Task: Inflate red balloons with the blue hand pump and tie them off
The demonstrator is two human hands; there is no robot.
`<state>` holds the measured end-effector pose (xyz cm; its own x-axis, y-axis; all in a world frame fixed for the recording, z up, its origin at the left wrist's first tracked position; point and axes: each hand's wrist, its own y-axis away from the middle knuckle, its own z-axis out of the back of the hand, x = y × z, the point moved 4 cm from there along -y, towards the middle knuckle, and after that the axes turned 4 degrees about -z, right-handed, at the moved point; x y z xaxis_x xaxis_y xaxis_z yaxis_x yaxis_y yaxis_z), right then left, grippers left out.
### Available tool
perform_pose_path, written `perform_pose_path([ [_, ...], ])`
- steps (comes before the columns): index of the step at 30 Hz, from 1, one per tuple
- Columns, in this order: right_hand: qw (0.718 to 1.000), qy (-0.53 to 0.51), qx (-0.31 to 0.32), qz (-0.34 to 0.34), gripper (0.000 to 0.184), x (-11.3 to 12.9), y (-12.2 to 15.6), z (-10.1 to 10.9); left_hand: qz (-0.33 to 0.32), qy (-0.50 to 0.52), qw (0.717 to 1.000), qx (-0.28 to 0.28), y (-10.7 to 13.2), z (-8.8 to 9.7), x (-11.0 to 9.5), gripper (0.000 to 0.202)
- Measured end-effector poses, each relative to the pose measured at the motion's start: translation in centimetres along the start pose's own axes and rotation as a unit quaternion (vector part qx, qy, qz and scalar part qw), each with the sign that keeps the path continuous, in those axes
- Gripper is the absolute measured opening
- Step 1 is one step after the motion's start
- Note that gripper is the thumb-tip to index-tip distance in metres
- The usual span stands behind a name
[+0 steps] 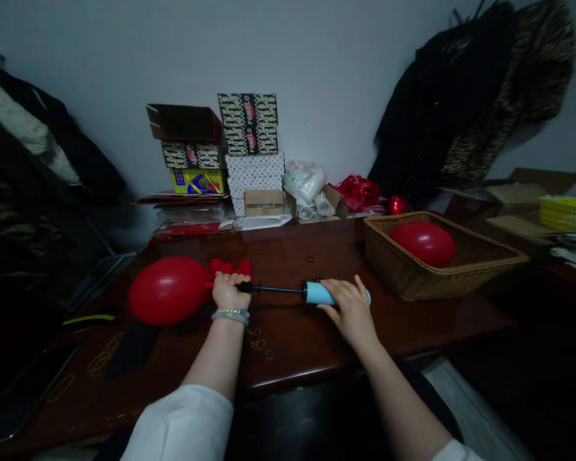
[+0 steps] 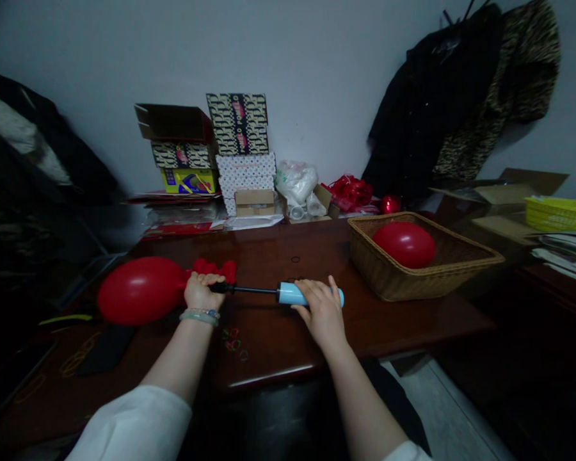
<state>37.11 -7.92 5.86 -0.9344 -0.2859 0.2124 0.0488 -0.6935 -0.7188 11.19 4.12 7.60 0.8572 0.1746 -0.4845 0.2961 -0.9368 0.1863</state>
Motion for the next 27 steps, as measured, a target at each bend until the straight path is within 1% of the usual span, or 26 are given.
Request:
perform_pose_path([
  [3,1.000,-0.002,-0.004,-0.004,0.045,0.3,0.1,-0.3,-0.004,0.000,1.000,-0.004,0.2,0.3,0.4,0.042],
  [6,1.000,-0.012,-0.004,-0.005,0.045,1.1,0.0,-0.7,-0.007,0.003,1.000,-0.007,1.0,-0.2,1.2,0.042],
  [9,1.000,-0.022,0.002,-0.005,0.045,2.2,0.0,-1.2,-0.004,0.001,1.000,-0.008,2.1,-0.7,2.7,0.043],
  [12,0.999,-0.030,0.006,-0.009,0.044,3.0,0.2,-1.6,0.011,-0.001,1.000,-0.010,3.3,-0.9,4.7,0.044],
  [14,0.999,-0.035,0.005,-0.010,0.044,3.2,0.3,-1.7,0.016,0.001,1.000,-0.015,3.9,-0.8,5.8,0.044],
  [16,0.999,-0.034,0.008,-0.008,0.044,3.1,0.5,-1.6,0.022,0.001,1.000,-0.020,4.2,-0.7,6.5,0.044],
  [20,1.000,-0.023,0.019,-0.003,0.046,2.8,0.2,-1.3,0.021,-0.001,1.000,-0.024,4.2,-0.9,6.2,0.044],
  [24,1.000,-0.016,0.025,0.000,0.047,2.5,-0.3,-1.0,0.013,-0.002,1.000,-0.026,3.5,-1.2,5.2,0.043],
  [27,1.000,-0.009,0.023,0.001,0.046,1.7,-0.4,-0.6,0.008,0.002,1.000,-0.029,2.8,-1.1,4.3,0.043],
])
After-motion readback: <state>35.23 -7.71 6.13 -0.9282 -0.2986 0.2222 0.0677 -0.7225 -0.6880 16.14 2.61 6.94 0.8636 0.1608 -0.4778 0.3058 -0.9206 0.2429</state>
